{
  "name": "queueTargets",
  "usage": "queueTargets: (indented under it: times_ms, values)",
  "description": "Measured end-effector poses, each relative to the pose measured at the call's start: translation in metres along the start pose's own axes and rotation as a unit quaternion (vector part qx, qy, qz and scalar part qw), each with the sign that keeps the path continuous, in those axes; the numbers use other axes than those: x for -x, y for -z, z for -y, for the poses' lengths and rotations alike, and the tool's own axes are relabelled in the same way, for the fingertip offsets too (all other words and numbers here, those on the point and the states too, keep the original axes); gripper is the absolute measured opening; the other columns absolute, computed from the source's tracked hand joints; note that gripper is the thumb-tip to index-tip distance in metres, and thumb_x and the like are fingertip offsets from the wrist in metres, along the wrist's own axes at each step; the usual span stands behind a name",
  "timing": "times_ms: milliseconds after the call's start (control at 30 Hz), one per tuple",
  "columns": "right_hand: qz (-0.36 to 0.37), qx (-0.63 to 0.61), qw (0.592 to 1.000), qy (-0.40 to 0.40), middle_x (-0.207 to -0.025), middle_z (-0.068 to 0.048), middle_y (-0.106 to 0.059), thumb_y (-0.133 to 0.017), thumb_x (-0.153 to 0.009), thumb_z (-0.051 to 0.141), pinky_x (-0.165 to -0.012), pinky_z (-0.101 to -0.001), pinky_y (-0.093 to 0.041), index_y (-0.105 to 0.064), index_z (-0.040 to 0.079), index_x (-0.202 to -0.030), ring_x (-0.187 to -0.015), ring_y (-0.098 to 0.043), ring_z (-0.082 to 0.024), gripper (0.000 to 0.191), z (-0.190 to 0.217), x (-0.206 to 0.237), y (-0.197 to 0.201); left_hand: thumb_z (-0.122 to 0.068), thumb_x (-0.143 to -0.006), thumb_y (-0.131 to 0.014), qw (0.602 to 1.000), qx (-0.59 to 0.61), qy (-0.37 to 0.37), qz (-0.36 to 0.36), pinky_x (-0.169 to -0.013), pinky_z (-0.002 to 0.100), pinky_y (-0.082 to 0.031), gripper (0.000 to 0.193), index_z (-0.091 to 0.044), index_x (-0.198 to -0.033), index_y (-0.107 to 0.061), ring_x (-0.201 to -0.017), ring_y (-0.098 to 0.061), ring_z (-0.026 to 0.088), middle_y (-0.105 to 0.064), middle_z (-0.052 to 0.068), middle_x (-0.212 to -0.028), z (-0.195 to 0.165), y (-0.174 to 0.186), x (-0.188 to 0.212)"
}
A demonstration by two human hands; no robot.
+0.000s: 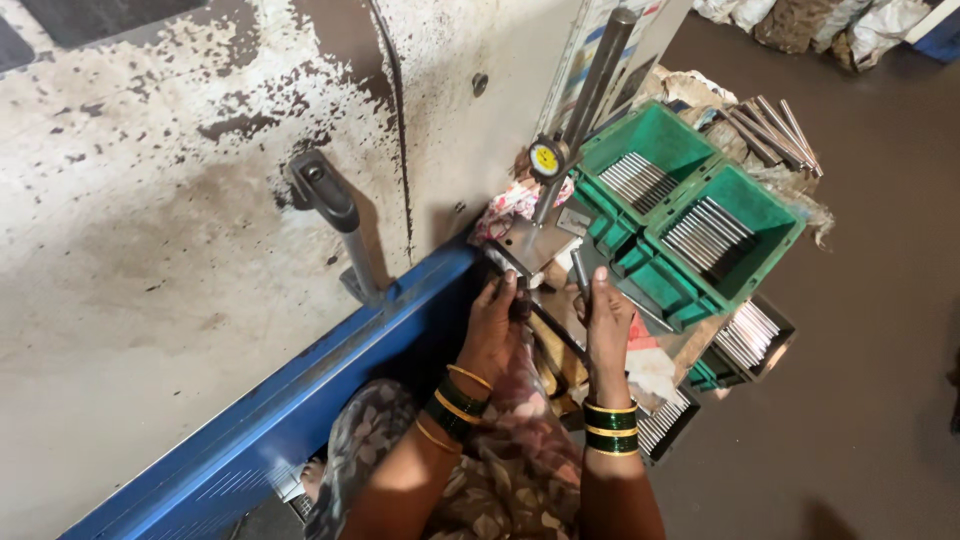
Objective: The person sits at a machine station and inspects machined metal rods one at a time, holding each rod against a dial indicator mounted on a stand and rotating it to check it. They wipe rods with a cloth and place checked rods into green plastic bins filled with similar rods.
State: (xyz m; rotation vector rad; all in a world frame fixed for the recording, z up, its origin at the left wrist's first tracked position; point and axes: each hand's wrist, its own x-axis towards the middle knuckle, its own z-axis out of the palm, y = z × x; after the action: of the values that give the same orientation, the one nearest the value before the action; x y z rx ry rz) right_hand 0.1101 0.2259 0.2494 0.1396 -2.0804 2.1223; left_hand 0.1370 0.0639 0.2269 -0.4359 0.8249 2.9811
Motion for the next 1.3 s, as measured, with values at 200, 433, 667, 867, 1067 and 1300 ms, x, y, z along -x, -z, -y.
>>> queueTargets:
  times_ms: [200,433,667,867,1067,1300]
  values:
    - [0.051,0.023,0.995,0.079,-0.068,0.007,-0.047,-0.063,-0.110,0.033,-0.054,-0.0231,-0.029,-0.055,0.006,-0.079,-0.060,-0.038,-0.003,0.042,0.036,0.010,-0.022,-0.040,-0.101,-0.061,0.998,0.026,0.016,0.048,-0.054,0.023,-0.042,0.031,-0.010,-0.103,-0.061,-0.061,-0.051,0.010,-0.055,-0.002,-0.073,-0.010,-0.010,0.023]
    - [0.026,0.069,0.989,0.125,-0.076,0.007,-0.058,-0.066,-0.103,0.018,-0.055,-0.0193,-0.033,-0.063,0.001,-0.097,-0.064,-0.044,0.000,0.018,0.069,0.025,-0.047,-0.044,-0.105,-0.055,0.998,0.021,0.015,0.058,-0.041,0.022,-0.027,0.034,-0.014,-0.089,-0.055,-0.049,-0.041,0.006,-0.048,-0.003,-0.065,-0.029,-0.009,0.031]
    - [0.048,0.086,0.978,0.183,-0.072,0.005,-0.062,-0.066,-0.101,0.004,-0.057,-0.0178,-0.034,-0.059,0.000,-0.106,-0.064,-0.047,0.001,0.010,0.088,0.036,-0.051,-0.050,-0.106,-0.054,0.997,-0.022,0.007,0.079,-0.037,0.023,-0.021,0.047,-0.013,-0.075,-0.052,-0.042,-0.033,0.006,-0.042,-0.005,-0.059,-0.041,-0.020,0.050]
    - [0.047,0.129,0.968,0.210,-0.063,0.004,-0.056,-0.071,-0.098,0.003,-0.056,-0.0197,-0.032,-0.061,0.000,-0.104,-0.059,-0.044,-0.001,0.012,0.095,0.039,-0.053,-0.045,-0.097,-0.057,0.996,-0.062,-0.011,0.060,-0.040,0.023,-0.021,0.025,-0.022,-0.093,-0.064,-0.043,-0.034,0.005,-0.043,-0.006,-0.059,-0.045,-0.036,0.064]
    - [0.052,0.182,0.950,0.249,-0.061,0.002,-0.049,-0.073,-0.095,0.003,-0.055,-0.0213,-0.033,-0.064,0.000,-0.104,-0.058,-0.041,-0.002,0.013,0.093,0.041,-0.052,-0.049,-0.101,-0.062,0.994,-0.077,-0.033,0.070,-0.038,0.021,-0.024,0.035,-0.016,-0.090,-0.062,-0.044,-0.036,0.002,-0.045,-0.007,-0.062,-0.040,-0.037,0.063]
    - [0.063,0.233,0.940,0.240,-0.058,0.006,-0.051,-0.075,-0.096,0.010,-0.049,-0.0224,-0.034,-0.062,0.001,-0.092,-0.052,-0.044,-0.002,0.016,0.091,0.039,-0.058,-0.048,-0.097,-0.061,0.995,-0.095,-0.041,0.009,-0.047,0.019,-0.031,0.036,-0.021,-0.120,-0.068,-0.056,-0.042,0.000,-0.050,-0.011,-0.071,-0.039,-0.034,0.061]
